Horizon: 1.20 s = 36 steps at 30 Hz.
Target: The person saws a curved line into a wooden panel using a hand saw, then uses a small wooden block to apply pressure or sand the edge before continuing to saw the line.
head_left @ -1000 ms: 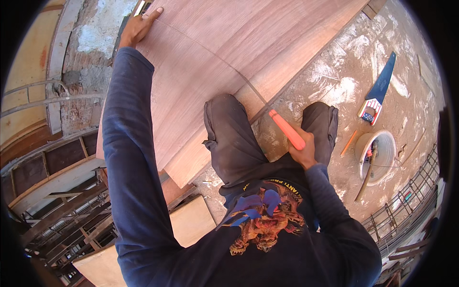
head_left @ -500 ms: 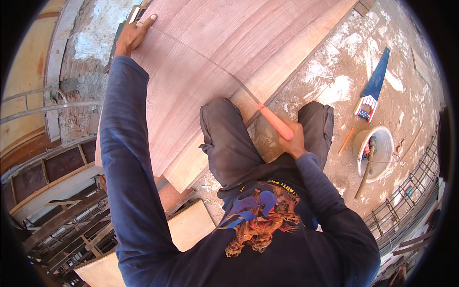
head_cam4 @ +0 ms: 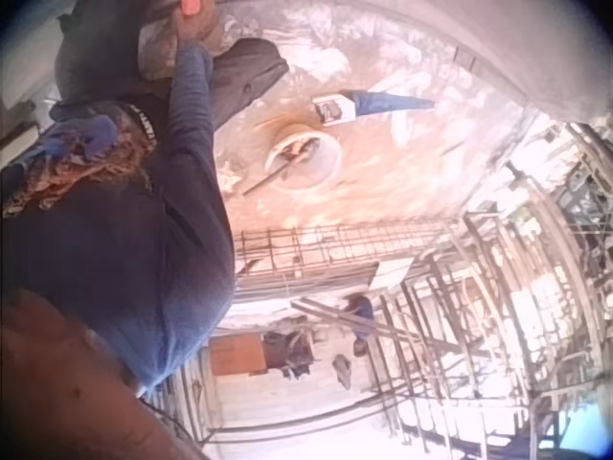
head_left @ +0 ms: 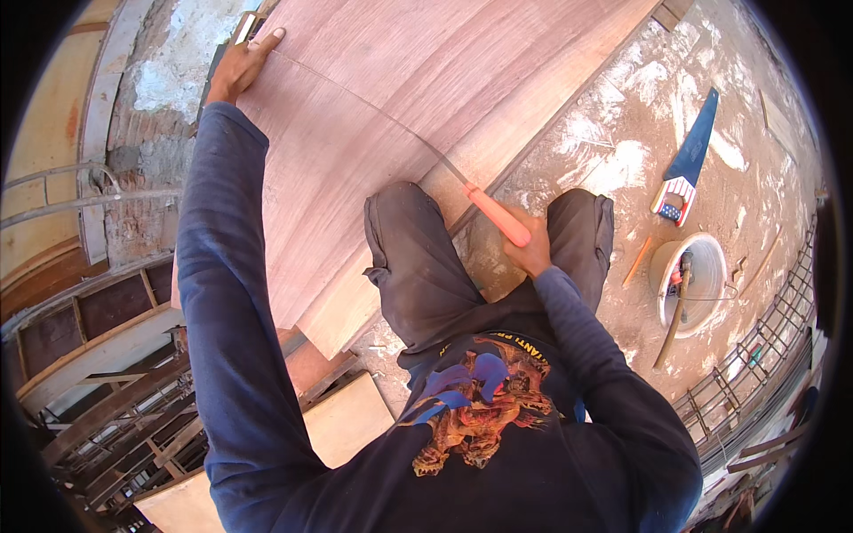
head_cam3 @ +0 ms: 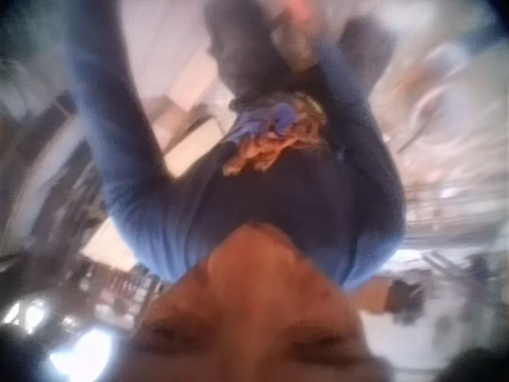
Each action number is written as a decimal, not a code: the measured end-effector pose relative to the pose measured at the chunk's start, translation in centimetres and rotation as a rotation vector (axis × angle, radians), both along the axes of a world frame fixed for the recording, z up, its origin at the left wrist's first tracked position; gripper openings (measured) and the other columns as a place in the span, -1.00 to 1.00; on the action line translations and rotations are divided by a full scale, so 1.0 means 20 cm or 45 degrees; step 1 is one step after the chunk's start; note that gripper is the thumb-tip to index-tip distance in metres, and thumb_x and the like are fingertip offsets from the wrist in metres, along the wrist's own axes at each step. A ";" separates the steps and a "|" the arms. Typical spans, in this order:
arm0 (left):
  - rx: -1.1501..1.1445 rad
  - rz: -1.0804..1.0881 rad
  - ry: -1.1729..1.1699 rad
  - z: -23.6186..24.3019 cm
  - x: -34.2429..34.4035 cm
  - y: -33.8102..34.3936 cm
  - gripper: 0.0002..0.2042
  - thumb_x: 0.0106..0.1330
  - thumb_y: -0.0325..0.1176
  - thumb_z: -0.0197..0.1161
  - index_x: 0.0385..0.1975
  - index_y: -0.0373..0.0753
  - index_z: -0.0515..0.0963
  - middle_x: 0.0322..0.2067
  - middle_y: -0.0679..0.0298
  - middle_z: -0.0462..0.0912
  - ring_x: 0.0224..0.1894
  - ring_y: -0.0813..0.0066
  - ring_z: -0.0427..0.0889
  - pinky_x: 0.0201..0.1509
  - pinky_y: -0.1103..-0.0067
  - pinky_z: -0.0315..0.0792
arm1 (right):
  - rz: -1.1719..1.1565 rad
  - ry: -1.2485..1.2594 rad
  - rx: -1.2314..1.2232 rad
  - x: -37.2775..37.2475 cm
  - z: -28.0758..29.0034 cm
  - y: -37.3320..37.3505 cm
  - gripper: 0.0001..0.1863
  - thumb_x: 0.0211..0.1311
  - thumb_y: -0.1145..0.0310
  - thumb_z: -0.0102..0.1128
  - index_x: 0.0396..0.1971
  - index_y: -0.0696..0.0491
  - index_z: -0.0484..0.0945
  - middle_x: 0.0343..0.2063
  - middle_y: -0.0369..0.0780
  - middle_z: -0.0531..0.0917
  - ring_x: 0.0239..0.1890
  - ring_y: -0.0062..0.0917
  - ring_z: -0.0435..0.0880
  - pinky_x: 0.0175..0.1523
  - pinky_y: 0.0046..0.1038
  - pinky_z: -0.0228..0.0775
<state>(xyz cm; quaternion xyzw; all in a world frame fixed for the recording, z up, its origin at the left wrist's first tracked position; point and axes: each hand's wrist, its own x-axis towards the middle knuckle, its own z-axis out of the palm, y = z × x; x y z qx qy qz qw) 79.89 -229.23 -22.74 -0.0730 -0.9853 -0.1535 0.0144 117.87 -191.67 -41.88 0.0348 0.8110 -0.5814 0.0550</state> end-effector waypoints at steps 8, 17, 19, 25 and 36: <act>-0.130 0.061 -0.112 -0.01 -0.01 -0.03 -0.13 0.18 0.44 0.07 0.03 -0.40 0.61 0.00 -0.17 0.63 0.07 -0.05 0.61 0.24 0.31 0.36 | -0.042 0.153 -0.038 0.24 -0.10 0.05 -0.45 -0.03 0.62 0.20 0.08 0.02 0.62 -0.26 0.01 0.71 -0.24 -0.14 0.74 -0.17 -0.32 0.56; -0.100 0.062 -0.097 -0.02 -0.03 -0.06 -0.13 0.15 0.48 0.06 -0.09 -0.38 0.68 -0.09 -0.18 0.67 -0.01 -0.09 0.66 0.20 0.29 0.40 | -0.082 0.122 -0.068 -0.31 -0.15 -0.28 -0.52 0.02 0.56 0.17 0.04 0.09 0.61 -0.25 0.02 0.70 -0.20 -0.18 0.74 -0.14 -0.44 0.53; -0.044 0.107 -0.244 -0.02 -0.02 -0.06 -0.11 0.15 0.50 0.04 -0.09 -0.39 0.68 -0.12 -0.17 0.69 0.01 -0.08 0.65 0.21 0.29 0.39 | -0.100 0.277 -0.112 -0.21 -0.23 -0.24 -0.49 -0.01 0.58 0.18 0.05 0.07 0.61 -0.25 0.02 0.70 -0.20 -0.18 0.75 -0.14 -0.41 0.54; -0.290 0.111 -0.074 -0.10 -0.12 -0.10 -0.05 0.13 0.55 -0.05 -0.08 -0.41 0.67 -0.06 -0.21 0.65 0.03 -0.14 0.63 0.23 0.28 0.38 | -0.051 0.130 -0.019 0.32 0.17 0.19 -0.43 -0.07 0.64 0.17 0.07 0.00 0.63 -0.22 -0.02 0.72 -0.18 -0.23 0.76 -0.11 -0.38 0.57; -0.347 0.307 0.056 0.07 0.21 0.17 -0.07 0.07 0.53 0.11 -0.17 -0.47 0.66 -0.24 -0.15 0.71 -0.18 -0.02 0.73 -0.02 0.19 0.54 | -0.012 0.227 -0.208 -0.15 -0.43 -0.16 -0.46 0.00 0.66 0.18 0.07 0.06 0.57 -0.14 -0.04 0.70 -0.10 -0.19 0.72 -0.04 -0.36 0.53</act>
